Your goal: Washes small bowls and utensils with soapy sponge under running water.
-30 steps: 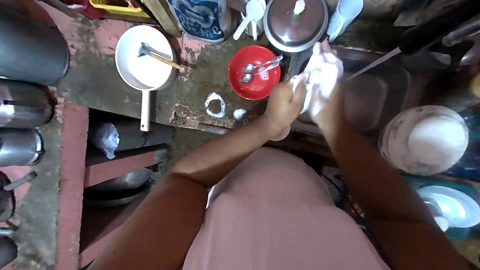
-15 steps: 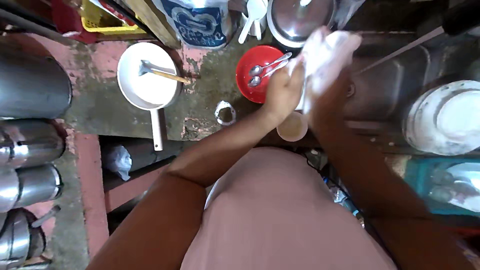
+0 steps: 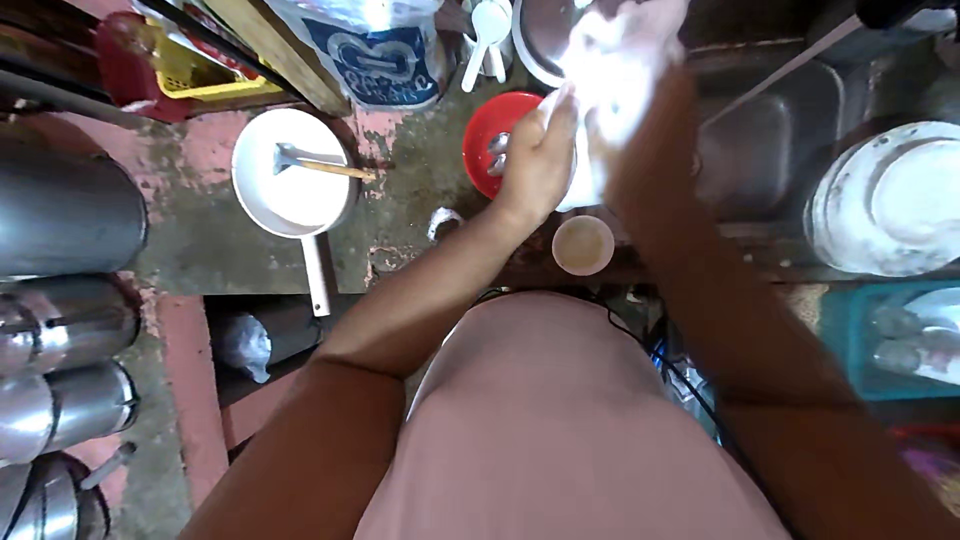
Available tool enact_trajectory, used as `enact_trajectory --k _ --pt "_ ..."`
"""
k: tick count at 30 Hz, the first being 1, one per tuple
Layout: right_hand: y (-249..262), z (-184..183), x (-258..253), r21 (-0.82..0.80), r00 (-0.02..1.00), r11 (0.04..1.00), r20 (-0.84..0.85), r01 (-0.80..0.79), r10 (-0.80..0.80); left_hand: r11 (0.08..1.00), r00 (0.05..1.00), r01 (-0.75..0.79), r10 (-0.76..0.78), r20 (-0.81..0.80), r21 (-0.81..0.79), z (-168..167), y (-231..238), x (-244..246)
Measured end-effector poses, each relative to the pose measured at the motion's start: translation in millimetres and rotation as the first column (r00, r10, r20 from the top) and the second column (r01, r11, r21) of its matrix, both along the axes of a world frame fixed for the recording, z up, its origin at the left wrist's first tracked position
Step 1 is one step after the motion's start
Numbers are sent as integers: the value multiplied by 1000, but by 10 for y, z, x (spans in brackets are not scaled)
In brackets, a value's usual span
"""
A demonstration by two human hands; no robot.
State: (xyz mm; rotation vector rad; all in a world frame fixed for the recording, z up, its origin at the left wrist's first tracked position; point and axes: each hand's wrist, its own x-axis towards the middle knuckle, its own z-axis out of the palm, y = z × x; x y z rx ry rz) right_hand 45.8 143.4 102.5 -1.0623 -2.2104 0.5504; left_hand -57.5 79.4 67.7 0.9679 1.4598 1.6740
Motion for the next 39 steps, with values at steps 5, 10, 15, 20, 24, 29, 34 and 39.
enact_trajectory --k 5,10,15,20,24,29,34,39 --pt "-379 -1135 237 143 910 978 -367 -150 193 963 840 -250 267 473 -99 219 110 155" --pt "85 -885 600 -79 743 997 -667 -4 -50 988 724 -140 149 674 -68 45 69 278" --pt "493 -441 1107 -649 610 554 -738 -521 -290 991 749 -44 117 653 -126 -372 89 506" --pt "409 -447 1587 -569 879 818 -430 -87 -206 960 814 -12 171 555 -278 -698 277 1000" --pt "289 -678 2049 -328 965 928 -243 -179 100 883 691 279 89 717 -378 -499 400 1424" --pt "287 -828 2536 -285 919 895 95 -343 382 787 701 421 33 712 -451 -386 529 1916" --pt "459 -913 3186 -290 870 885 233 -364 434 708 788 305 189 586 -637 -487 660 2182" --pt "916 -1077 3777 -374 985 925 122 -72 125 659 884 273 115 453 -701 -521 837 2334"
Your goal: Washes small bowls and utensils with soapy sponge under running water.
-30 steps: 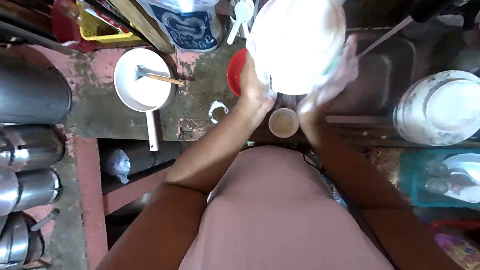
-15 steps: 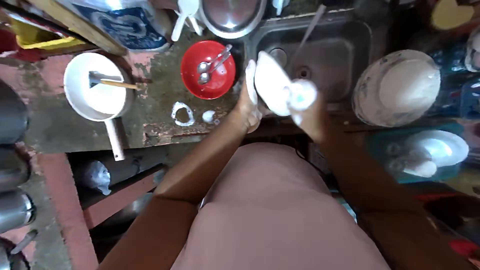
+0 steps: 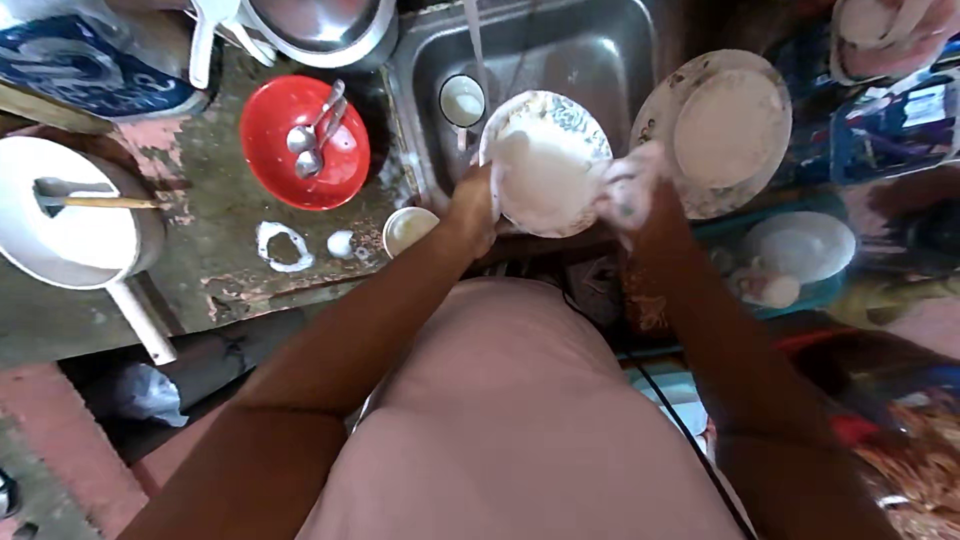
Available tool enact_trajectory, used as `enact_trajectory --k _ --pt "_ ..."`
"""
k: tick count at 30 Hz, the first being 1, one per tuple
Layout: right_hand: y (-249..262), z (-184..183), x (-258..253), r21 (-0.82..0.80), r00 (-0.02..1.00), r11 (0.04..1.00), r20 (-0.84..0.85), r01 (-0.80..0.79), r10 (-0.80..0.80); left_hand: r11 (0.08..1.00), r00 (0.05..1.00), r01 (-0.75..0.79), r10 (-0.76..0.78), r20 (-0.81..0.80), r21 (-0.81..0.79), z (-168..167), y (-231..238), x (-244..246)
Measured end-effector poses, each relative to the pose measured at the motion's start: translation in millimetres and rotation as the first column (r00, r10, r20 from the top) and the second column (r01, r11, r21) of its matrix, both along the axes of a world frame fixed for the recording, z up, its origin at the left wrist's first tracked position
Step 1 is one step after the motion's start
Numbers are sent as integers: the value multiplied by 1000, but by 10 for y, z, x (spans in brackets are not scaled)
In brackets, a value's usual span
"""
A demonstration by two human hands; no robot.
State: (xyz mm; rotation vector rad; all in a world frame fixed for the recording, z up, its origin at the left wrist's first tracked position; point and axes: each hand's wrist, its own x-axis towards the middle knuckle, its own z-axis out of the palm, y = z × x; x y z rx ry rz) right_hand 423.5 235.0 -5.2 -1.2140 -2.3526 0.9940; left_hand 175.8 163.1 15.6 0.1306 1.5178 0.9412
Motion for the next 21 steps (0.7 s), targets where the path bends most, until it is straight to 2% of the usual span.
enact_trajectory --k 2,4,6,7,9,12,15,19,21 --pt "56 -102 144 -102 940 958 -190 268 -283 998 998 58 -57 -7 25 37 60 54" --pt "62 -75 201 -348 814 853 -305 388 -495 991 994 107 -107 -8 78 65 131 141" --pt "49 39 265 -584 720 676 -213 449 -661 975 986 166 -164 -30 145 92 229 270" --pt "61 63 316 -620 685 596 -127 510 -718 965 979 201 -196 -50 167 107 283 343" --pt "153 34 439 -568 628 539 -50 622 -777 925 955 297 -288 -73 238 132 388 451" --pt "328 -16 687 -437 575 545 -74 716 -815 821 881 473 -452 -142 320 260 486 475" --pt "499 -142 997 -352 512 536 -169 767 -842 781 829 557 -506 -236 282 317 464 345" --pt "638 -354 1285 -279 439 479 -195 833 -877 735 735 653 -556 -388 182 80 221 -80" --pt "654 -385 1320 -285 398 434 -178 855 -900 740 696 666 -571 -435 92 -47 26 -334"
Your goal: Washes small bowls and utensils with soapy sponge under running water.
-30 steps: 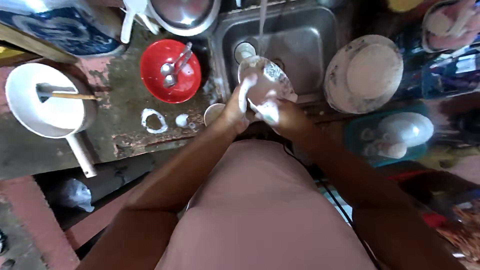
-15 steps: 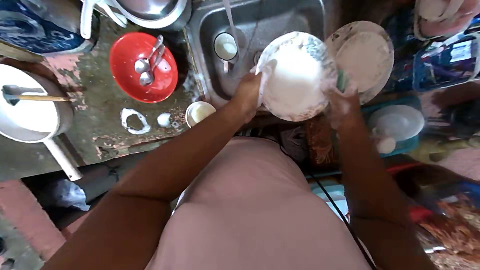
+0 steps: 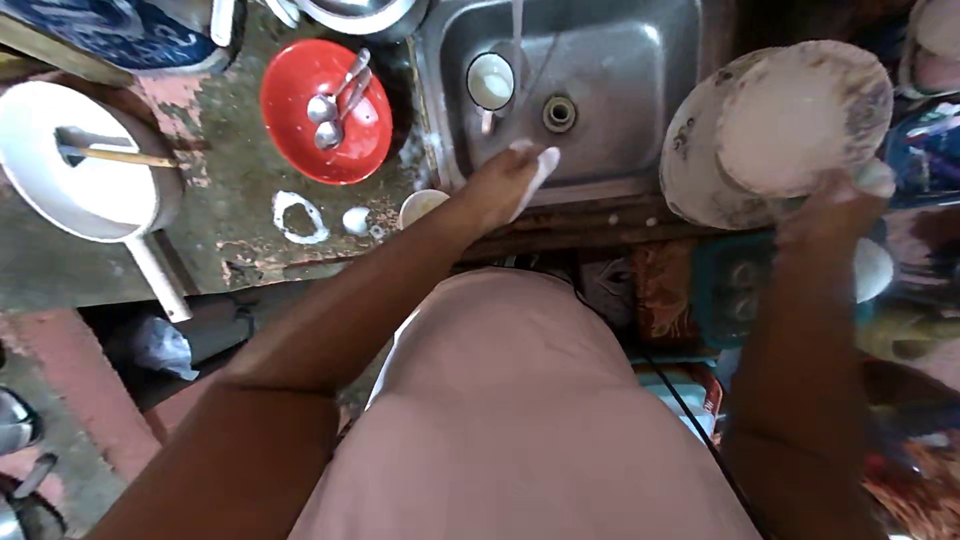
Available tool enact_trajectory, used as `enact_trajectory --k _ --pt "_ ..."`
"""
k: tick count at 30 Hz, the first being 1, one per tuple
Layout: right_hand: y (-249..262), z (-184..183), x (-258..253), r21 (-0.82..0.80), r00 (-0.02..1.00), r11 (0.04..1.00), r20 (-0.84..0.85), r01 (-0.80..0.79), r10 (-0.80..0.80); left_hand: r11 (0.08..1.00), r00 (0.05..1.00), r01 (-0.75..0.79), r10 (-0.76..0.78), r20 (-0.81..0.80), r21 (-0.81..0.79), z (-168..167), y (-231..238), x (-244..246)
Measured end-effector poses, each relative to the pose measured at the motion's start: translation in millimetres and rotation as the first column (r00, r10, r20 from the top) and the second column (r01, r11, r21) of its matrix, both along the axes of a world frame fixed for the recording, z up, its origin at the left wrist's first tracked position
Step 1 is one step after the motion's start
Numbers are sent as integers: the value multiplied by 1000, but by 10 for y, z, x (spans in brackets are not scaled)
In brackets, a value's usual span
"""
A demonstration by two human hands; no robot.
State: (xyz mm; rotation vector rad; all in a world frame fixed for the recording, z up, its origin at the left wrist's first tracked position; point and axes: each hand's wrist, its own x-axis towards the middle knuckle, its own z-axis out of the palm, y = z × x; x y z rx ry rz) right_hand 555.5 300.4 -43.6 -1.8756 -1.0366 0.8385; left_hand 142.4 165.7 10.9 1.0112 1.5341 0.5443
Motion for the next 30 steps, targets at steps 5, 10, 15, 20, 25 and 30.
enact_trajectory --k 5,10,15,20,25,30 --pt "-55 -104 18 48 982 999 189 -10 1 992 977 -90 71 -201 -91 -252 -507 -652" --pt "-246 -280 -49 90 832 996 553 -10 -41 983 935 -179 161 -317 -29 -353 -885 -1280" --pt "-550 136 -1105 132 796 987 586 90 -151 985 851 -171 145 -505 -4 -313 -1084 -1856" --pt "-985 570 -2070 260 831 887 516 -383 208 993 760 -111 110 -640 38 -412 -961 -2356" --pt "-1183 167 -2439 267 556 505 577 -821 598 997 716 -72 47 -696 -7 -570 -428 -2685" --pt "-1734 193 -2814 189 491 465 515 -865 703 990 668 23 -117 -735 -137 -650 -58 -2763"
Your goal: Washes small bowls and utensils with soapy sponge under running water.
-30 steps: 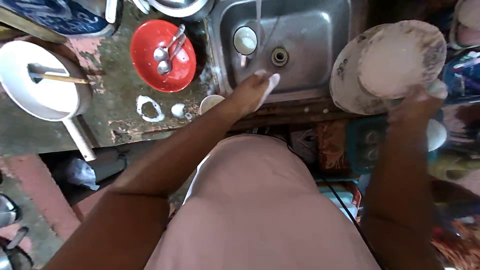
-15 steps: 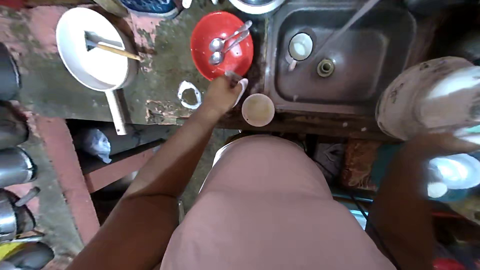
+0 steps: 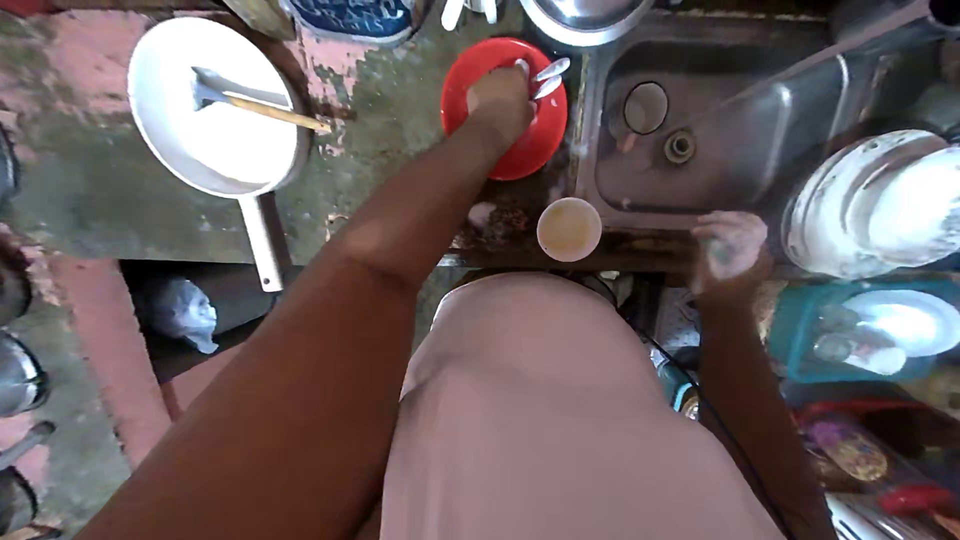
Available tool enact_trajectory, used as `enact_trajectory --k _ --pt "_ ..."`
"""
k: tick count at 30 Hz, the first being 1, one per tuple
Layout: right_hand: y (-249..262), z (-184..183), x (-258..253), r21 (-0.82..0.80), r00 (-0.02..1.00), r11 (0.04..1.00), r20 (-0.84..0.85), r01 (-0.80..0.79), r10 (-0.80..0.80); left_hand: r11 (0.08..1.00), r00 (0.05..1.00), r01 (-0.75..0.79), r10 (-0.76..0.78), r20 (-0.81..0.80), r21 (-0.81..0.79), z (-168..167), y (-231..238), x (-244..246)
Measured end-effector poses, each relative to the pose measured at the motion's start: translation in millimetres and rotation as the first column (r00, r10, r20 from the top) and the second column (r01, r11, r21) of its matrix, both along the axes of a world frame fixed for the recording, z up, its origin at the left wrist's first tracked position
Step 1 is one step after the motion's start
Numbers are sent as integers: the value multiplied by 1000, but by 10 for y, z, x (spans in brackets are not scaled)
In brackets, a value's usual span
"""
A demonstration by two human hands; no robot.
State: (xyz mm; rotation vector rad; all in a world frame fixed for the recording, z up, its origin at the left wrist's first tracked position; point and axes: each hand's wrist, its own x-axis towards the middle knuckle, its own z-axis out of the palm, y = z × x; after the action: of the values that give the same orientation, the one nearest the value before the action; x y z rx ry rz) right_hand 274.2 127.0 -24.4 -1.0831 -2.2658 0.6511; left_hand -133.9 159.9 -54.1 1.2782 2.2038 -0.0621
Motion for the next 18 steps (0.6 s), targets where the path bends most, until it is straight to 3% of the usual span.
enact_trajectory --k 9,12,14,18 --pt "-646 36 -134 -124 983 980 -84 153 -164 952 948 301 -305 -91 -57 -127 -113 -8" --pt "-726 -30 -187 -122 979 982 -124 147 -162 939 934 341 -345 -97 -52 -86 -162 -4" --pt "-735 -27 -233 -122 987 983 -67 135 -144 934 928 355 -357 -104 -40 -38 -182 0" --pt "-574 -62 -264 -147 996 986 -20 83 -87 936 928 350 -351 -124 -31 280 -241 65"
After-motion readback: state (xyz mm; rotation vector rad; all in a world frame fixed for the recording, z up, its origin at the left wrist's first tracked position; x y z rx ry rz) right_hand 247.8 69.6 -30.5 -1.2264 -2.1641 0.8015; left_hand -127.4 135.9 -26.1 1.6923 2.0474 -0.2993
